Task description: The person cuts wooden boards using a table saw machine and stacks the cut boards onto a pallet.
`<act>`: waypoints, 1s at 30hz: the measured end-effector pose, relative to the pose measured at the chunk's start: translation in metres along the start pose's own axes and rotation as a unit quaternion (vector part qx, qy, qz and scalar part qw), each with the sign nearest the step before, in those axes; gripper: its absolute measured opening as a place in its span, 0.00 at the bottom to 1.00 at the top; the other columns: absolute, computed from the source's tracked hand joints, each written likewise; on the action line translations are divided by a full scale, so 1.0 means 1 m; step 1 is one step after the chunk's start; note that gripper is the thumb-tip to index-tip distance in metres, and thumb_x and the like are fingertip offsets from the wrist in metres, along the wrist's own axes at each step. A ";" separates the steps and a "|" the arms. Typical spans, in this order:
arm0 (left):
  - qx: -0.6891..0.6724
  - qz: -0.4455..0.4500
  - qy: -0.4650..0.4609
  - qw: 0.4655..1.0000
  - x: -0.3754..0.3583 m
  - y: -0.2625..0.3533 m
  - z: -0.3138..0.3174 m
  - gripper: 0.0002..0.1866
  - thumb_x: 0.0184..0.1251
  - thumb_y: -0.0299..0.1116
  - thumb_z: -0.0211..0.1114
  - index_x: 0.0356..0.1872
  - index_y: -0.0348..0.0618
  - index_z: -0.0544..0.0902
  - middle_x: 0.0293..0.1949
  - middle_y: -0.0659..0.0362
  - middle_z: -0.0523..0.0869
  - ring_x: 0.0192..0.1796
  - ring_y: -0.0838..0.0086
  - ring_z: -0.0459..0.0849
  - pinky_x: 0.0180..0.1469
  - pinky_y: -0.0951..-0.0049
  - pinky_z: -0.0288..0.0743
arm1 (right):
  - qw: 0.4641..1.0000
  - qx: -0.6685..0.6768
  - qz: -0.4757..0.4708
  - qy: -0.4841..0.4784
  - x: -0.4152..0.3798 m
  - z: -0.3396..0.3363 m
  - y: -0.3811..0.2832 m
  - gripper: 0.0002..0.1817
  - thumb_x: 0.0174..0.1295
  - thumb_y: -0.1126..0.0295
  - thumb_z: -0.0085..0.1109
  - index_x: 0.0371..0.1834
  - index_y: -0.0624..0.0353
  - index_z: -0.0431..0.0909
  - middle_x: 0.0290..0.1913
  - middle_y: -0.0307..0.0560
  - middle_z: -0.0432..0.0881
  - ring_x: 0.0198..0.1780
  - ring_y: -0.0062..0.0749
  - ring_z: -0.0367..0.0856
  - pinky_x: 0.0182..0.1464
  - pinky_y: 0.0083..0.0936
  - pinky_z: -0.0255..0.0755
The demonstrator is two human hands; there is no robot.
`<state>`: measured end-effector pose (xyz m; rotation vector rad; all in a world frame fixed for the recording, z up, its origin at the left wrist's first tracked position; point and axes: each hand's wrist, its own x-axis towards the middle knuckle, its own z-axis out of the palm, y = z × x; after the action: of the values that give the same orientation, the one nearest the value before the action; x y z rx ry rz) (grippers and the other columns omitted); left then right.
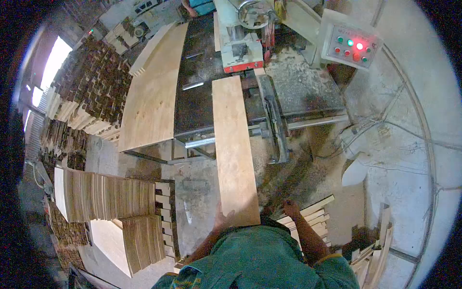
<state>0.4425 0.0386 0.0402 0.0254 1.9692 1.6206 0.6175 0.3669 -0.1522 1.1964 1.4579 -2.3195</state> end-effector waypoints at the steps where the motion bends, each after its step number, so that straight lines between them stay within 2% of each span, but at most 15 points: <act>1: -0.001 0.003 0.000 1.000 0.001 0.000 0.007 0.43 0.65 0.30 0.70 0.75 0.43 0.52 0.62 0.51 0.75 0.63 0.66 0.75 0.64 0.65 0.71 | 1.000 -0.023 0.010 0.005 -0.009 0.007 -0.019 0.24 0.74 0.51 0.48 0.52 0.64 0.77 0.36 0.48 0.87 0.27 0.30 0.81 0.31 0.29 0.77; 2: 0.029 0.022 -0.002 0.999 0.004 -0.005 0.016 0.42 0.64 0.30 0.70 0.75 0.42 0.54 0.62 0.52 0.74 0.64 0.66 0.74 0.64 0.65 0.70 | 1.000 -0.024 0.008 0.005 -0.025 0.018 -0.042 0.24 0.74 0.51 0.48 0.52 0.64 0.77 0.36 0.48 0.87 0.27 0.30 0.81 0.31 0.29 0.77; 4: 0.060 0.042 -0.006 0.997 0.006 -0.006 0.032 0.42 0.64 0.29 0.70 0.74 0.42 0.55 0.63 0.52 0.73 0.65 0.66 0.73 0.64 0.65 0.69 | 0.978 -0.197 0.032 0.054 -0.058 0.037 -0.083 0.25 0.74 0.50 0.47 0.53 0.63 0.77 0.36 0.47 0.87 0.29 0.29 0.82 0.32 0.28 0.76; 5: 0.118 -0.020 -0.009 0.993 0.006 0.001 0.038 0.41 0.63 0.28 0.70 0.74 0.41 0.56 0.63 0.52 0.74 0.65 0.65 0.73 0.65 0.65 0.69 | 0.979 -0.195 0.031 0.055 -0.063 0.036 -0.085 0.25 0.74 0.50 0.47 0.53 0.63 0.77 0.36 0.47 0.87 0.29 0.29 0.82 0.32 0.28 0.76; 7: 0.176 -0.081 -0.015 0.981 0.010 -0.005 0.049 0.41 0.62 0.27 0.70 0.73 0.41 0.57 0.63 0.52 0.74 0.65 0.64 0.73 0.65 0.64 0.69 | 0.993 -0.112 0.002 0.035 -0.071 0.030 -0.082 0.26 0.74 0.49 0.48 0.53 0.64 0.77 0.37 0.47 0.87 0.31 0.29 0.82 0.33 0.28 0.76; 12: 0.028 0.161 -0.022 0.986 0.032 -0.043 0.074 0.39 0.63 0.29 0.69 0.72 0.39 0.58 0.60 0.48 0.75 0.62 0.60 0.74 0.62 0.62 0.70 | 0.985 -0.164 -0.003 0.058 -0.103 0.021 -0.080 0.25 0.75 0.51 0.45 0.52 0.64 0.77 0.37 0.47 0.87 0.31 0.29 0.84 0.32 0.27 0.76; 17: -0.075 0.102 -0.060 0.990 0.034 -0.034 0.090 0.40 0.63 0.31 0.70 0.72 0.39 0.57 0.59 0.47 0.76 0.60 0.60 0.76 0.61 0.62 0.72 | 0.981 -0.180 -0.019 0.073 -0.119 0.018 -0.073 0.24 0.77 0.52 0.43 0.50 0.65 0.78 0.37 0.48 0.86 0.30 0.31 0.85 0.31 0.28 0.77; 19: -0.099 0.087 -0.069 0.989 0.034 -0.035 0.090 0.40 0.64 0.32 0.70 0.72 0.39 0.57 0.59 0.47 0.77 0.60 0.61 0.77 0.61 0.62 0.72 | 0.987 -0.144 -0.027 0.068 -0.122 0.019 -0.070 0.27 0.76 0.49 0.42 0.48 0.65 0.78 0.36 0.49 0.86 0.30 0.32 0.85 0.31 0.28 0.77; 20: -0.051 0.050 -0.065 0.995 0.033 -0.036 0.088 0.40 0.64 0.33 0.70 0.73 0.39 0.56 0.58 0.47 0.78 0.59 0.61 0.78 0.60 0.62 0.73 | 0.987 -0.143 -0.027 0.068 -0.122 0.021 -0.069 0.27 0.76 0.49 0.42 0.48 0.65 0.78 0.36 0.49 0.86 0.30 0.32 0.85 0.31 0.28 0.77; 22: -0.003 0.012 -0.060 0.998 0.033 -0.040 0.088 0.41 0.64 0.34 0.70 0.73 0.39 0.55 0.57 0.47 0.79 0.58 0.61 0.79 0.59 0.62 0.74 | 0.994 -0.092 0.005 0.065 -0.123 0.022 -0.063 0.34 0.76 0.42 0.36 0.48 0.67 0.79 0.36 0.50 0.86 0.30 0.33 0.85 0.31 0.29 0.77; 24: -0.006 0.102 -0.039 0.994 0.041 -0.045 0.090 0.42 0.65 0.36 0.70 0.73 0.39 0.54 0.56 0.47 0.80 0.56 0.62 0.80 0.57 0.62 0.75 | 0.994 -0.089 0.006 0.056 -0.127 0.029 -0.062 0.38 0.75 0.39 0.33 0.47 0.67 0.79 0.36 0.51 0.86 0.30 0.34 0.85 0.32 0.29 0.77; 26: -0.024 0.089 -0.049 0.995 0.048 -0.053 0.088 0.41 0.65 0.36 0.70 0.73 0.39 0.55 0.56 0.47 0.80 0.56 0.62 0.80 0.58 0.62 0.75 | 0.995 -0.094 -0.014 0.007 -0.133 0.037 -0.067 0.45 0.72 0.33 0.25 0.46 0.68 0.79 0.37 0.53 0.86 0.31 0.37 0.85 0.34 0.30 0.78; 28: -0.042 0.076 -0.060 0.994 0.054 -0.049 0.088 0.41 0.65 0.36 0.70 0.73 0.39 0.55 0.56 0.47 0.80 0.57 0.61 0.80 0.58 0.63 0.75 | 0.996 -0.092 -0.011 0.015 -0.129 0.040 -0.063 0.45 0.72 0.33 0.25 0.46 0.68 0.79 0.37 0.53 0.86 0.31 0.37 0.85 0.34 0.30 0.78; 30: -0.035 0.113 -0.039 0.992 0.064 -0.038 0.089 0.40 0.65 0.35 0.70 0.73 0.38 0.56 0.56 0.47 0.79 0.57 0.61 0.80 0.58 0.63 0.75 | 0.995 -0.087 0.008 0.040 -0.125 0.042 -0.056 0.43 0.73 0.35 0.26 0.47 0.67 0.78 0.37 0.53 0.86 0.31 0.36 0.85 0.35 0.31 0.78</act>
<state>0.4417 0.1321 -0.0296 0.2900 1.9039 1.8008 0.6500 0.3277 -0.0179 1.2604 1.6316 -2.1051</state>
